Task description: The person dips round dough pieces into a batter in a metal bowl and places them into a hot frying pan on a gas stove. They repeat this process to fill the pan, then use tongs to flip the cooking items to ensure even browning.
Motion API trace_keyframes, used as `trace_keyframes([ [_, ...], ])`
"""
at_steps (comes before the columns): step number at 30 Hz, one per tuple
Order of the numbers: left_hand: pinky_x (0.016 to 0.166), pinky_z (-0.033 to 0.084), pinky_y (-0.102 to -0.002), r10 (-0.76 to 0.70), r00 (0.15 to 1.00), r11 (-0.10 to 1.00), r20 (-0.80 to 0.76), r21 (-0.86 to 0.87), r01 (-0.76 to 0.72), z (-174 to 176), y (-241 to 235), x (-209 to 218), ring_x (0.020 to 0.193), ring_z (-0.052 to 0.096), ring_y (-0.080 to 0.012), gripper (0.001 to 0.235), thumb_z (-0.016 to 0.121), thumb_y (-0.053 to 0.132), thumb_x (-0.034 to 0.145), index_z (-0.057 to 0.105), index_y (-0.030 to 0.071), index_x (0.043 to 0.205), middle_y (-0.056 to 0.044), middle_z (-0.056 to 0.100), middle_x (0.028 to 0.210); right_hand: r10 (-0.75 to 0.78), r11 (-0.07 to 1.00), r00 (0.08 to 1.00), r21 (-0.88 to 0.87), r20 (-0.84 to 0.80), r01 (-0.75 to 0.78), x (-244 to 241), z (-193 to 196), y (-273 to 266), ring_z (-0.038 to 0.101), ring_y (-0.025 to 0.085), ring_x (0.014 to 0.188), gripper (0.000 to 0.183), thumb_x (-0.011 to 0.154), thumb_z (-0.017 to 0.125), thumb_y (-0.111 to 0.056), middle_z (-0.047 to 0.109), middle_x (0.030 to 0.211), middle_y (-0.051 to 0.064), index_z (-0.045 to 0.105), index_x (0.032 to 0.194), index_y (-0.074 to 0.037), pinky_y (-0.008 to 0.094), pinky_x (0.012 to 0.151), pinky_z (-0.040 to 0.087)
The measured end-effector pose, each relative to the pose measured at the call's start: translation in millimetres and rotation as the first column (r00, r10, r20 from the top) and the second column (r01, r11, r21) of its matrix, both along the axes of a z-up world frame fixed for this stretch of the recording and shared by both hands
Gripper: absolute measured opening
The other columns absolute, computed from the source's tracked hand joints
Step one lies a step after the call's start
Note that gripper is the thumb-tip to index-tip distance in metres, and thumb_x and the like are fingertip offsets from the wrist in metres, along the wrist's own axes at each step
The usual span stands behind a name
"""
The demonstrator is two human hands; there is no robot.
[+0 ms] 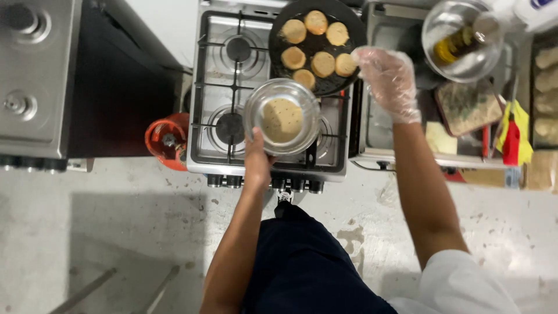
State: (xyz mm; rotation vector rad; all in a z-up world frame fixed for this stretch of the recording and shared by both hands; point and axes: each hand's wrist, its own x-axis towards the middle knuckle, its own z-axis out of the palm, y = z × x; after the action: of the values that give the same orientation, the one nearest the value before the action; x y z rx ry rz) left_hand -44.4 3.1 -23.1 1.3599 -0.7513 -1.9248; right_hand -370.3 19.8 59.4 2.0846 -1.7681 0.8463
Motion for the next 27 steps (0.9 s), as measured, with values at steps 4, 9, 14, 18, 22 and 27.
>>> trace_keyframes([
  [4,0.093,0.061,-0.044,-0.168,0.985,0.986,-0.026,0.013,0.168,-6.7,6.0,-20.7,0.12,0.065,-0.0293,0.077,0.04,0.059,0.1,0.023,0.011,0.158,-0.02,0.054,0.142,-0.2,0.979,0.619,0.187,0.76,0.086,37.2,4.2,45.1,0.069,0.009,0.088,0.013,0.103,0.07,-0.004,0.077,0.101,0.005,0.076,0.115,-0.002,0.026,0.08,0.058],
  [9,0.092,0.063,-0.048,-0.446,0.882,0.89,-0.153,-0.18,0.419,1.7,27.7,-39.0,0.116,0.068,-0.0325,0.087,0.04,0.067,0.096,0.022,0.009,0.158,-0.024,0.054,0.14,-0.266,0.964,0.458,0.241,0.848,0.113,89.4,44.8,113.7,0.07,0.009,0.098,0.019,0.099,0.073,0.0,0.075,0.107,0.005,0.074,0.118,0.0,0.026,0.09,0.059],
  [14,0.093,0.064,-0.044,-0.626,0.771,0.775,-0.116,0.01,0.631,4.2,65.3,-42.4,0.116,0.069,-0.0285,0.091,0.04,0.072,0.091,0.018,0.015,0.159,-0.018,0.055,0.14,-0.437,0.897,0.591,0.279,0.678,0.344,135.7,45.5,179.6,0.073,0.016,0.099,0.019,0.1,0.073,-0.002,0.075,0.109,0.009,0.073,0.119,-0.001,0.028,0.087,0.061],
  [18,0.089,0.063,-0.044,-0.749,0.646,0.658,-0.147,-0.053,0.751,-3.7,113.2,-34.2,0.113,0.069,-0.0308,0.091,0.04,0.072,0.092,0.023,0.013,0.159,-0.023,0.057,0.139,-0.437,0.893,0.659,0.21,0.612,0.398,174.2,39.8,244.5,0.075,0.02,0.104,0.011,0.097,0.075,-0.003,0.077,0.111,0.012,0.073,0.107,-0.003,0.033,0.092,0.06],
  [22,0.092,0.062,-0.043,-0.831,0.519,0.544,-0.203,-0.095,0.834,6.6,158.2,-32.4,0.123,0.064,-0.0274,0.08,0.04,0.065,0.098,0.023,0.015,0.159,-0.016,0.053,0.147,-0.724,0.662,0.412,0.391,0.552,0.64,208.3,55.5,305.6,0.072,0.024,0.104,0.019,0.096,0.072,-0.004,0.075,0.113,0.013,0.076,0.114,-0.006,0.037,0.089,0.057],
  [27,0.091,0.06,-0.045,-0.946,0.274,0.286,-0.175,-0.048,0.957,-19.9,232.3,-23.8,0.125,0.062,-0.0285,0.076,0.046,0.058,0.098,0.023,0.02,0.16,-0.013,0.052,0.148,-0.828,0.489,0.23,0.456,0.511,0.743,262.9,61.3,387.5,0.074,0.024,0.101,0.02,0.091,0.075,-0.009,0.076,0.112,0.011,0.077,0.111,-0.008,0.036,0.089,0.058],
])
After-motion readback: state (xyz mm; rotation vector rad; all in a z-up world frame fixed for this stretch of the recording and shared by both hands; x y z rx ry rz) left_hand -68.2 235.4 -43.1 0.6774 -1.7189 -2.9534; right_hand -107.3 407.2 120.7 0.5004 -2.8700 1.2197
